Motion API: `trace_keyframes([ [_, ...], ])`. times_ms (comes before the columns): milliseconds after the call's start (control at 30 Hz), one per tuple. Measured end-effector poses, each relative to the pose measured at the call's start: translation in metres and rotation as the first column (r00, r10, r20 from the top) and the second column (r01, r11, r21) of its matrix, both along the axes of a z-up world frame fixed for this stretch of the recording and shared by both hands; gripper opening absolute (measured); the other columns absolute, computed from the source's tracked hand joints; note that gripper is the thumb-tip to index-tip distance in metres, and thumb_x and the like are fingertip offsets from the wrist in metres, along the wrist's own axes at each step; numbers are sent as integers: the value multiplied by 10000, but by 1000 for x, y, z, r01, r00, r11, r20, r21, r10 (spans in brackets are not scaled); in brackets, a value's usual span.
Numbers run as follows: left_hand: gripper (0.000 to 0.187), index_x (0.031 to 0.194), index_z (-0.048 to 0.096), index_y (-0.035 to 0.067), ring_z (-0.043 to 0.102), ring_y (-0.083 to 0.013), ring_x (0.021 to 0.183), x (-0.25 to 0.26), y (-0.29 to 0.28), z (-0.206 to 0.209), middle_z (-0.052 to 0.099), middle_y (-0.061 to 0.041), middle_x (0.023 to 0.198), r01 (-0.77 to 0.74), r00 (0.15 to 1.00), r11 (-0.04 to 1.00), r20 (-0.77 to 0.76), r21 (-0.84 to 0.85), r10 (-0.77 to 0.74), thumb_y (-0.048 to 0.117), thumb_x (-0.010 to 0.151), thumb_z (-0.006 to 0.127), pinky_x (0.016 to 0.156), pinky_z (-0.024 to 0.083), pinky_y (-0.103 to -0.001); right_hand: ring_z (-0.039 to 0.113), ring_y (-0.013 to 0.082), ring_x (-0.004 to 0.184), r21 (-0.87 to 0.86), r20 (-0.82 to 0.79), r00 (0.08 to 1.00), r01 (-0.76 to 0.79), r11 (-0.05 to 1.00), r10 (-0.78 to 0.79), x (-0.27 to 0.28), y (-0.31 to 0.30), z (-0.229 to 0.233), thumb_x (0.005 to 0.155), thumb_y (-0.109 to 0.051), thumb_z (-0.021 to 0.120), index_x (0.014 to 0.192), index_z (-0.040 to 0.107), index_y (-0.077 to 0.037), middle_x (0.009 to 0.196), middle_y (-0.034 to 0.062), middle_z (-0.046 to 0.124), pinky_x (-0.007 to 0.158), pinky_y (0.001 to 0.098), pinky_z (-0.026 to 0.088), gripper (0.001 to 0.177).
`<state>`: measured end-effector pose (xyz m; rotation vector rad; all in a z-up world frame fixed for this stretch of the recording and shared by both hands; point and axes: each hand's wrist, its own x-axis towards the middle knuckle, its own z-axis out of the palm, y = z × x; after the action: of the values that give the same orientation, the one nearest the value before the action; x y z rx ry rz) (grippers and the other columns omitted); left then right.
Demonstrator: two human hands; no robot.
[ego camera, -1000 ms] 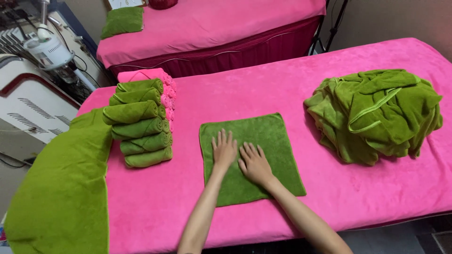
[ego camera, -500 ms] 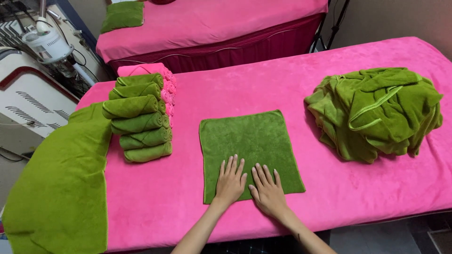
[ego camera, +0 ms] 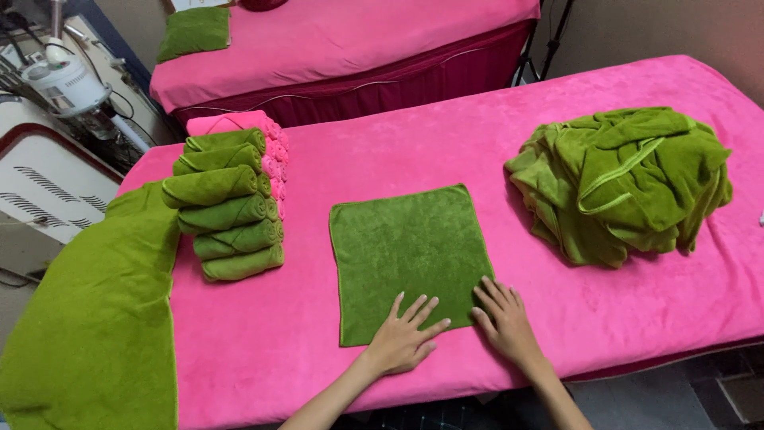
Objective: Folding a green towel into a decorative shape on a spa treatment table.
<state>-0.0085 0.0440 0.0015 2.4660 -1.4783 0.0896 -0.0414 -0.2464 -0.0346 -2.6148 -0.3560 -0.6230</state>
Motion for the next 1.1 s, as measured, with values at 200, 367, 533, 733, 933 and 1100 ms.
trace_keyframes([
  [200, 560, 1577, 477, 178, 281, -400, 1566, -7, -2, -2, 365, -210, 1669, 31, 998, 998, -61, -51, -34, 460, 1105, 373, 1216, 50, -733, 256, 302, 1589, -291, -110, 989, 65, 954, -101, -9, -4, -22, 1034, -520, 460, 1643, 318, -180, 1737, 59, 275, 1267, 501, 195, 712],
  [367, 337, 1234, 744, 83, 636, -326, 1269, 25, -19, 1, 708, -166, 1323, 19, 999, 942, -41, -335, -35, 334, 1073, 587, 1184, 375, -608, 273, 258, 1586, -274, -155, 979, 83, 958, -129, -27, -11, -30, 1019, -550, 475, 1629, 335, -166, 1728, 51, 295, 1261, 499, 202, 734],
  [533, 666, 1638, 329, 194, 173, -335, 1597, 62, -54, -1, 210, -186, 1719, -284, 955, 959, -89, 2, 283, 567, 1097, 219, 1270, 52, -612, 326, 268, 1567, -252, -177, 966, 138, 958, -186, -49, -18, -39, 1003, -548, 498, 1616, 372, -178, 1694, 43, 369, 1251, 510, 233, 727],
  [733, 845, 1670, 114, 234, 17, -349, 1606, 45, -82, 6, 24, -146, 1749, -193, 977, 966, -59, 172, 205, 726, 995, -13, 1261, -52, -656, 326, 291, 1572, -55, -276, 956, 92, 994, -104, -63, -37, -44, 970, -462, 617, 1584, 447, -200, 1664, 37, 425, 1269, 495, 208, 689],
  [933, 810, 1669, 234, 237, 73, -447, 1607, 24, -95, -11, 116, -208, 1745, -47, 999, 994, -15, 100, 49, 704, 1014, 137, 1236, -4, -704, 495, 309, 1484, 116, -248, 968, 60, 991, -30, -61, -44, -19, 930, -360, 711, 1412, 658, -160, 1496, 67, 638, 1224, 459, 344, 524],
  [1100, 890, 1669, 143, 192, 0, -374, 1620, 17, -117, -8, 31, -174, 1746, 6, 999, 987, -40, 159, 0, 724, 976, -24, 1249, -99, -666, 671, 280, 1230, 114, 90, 995, 36, 993, -46, -40, -37, 18, 925, -222, 729, 1247, 720, -138, 1392, 138, 680, 1075, 421, 514, 333],
])
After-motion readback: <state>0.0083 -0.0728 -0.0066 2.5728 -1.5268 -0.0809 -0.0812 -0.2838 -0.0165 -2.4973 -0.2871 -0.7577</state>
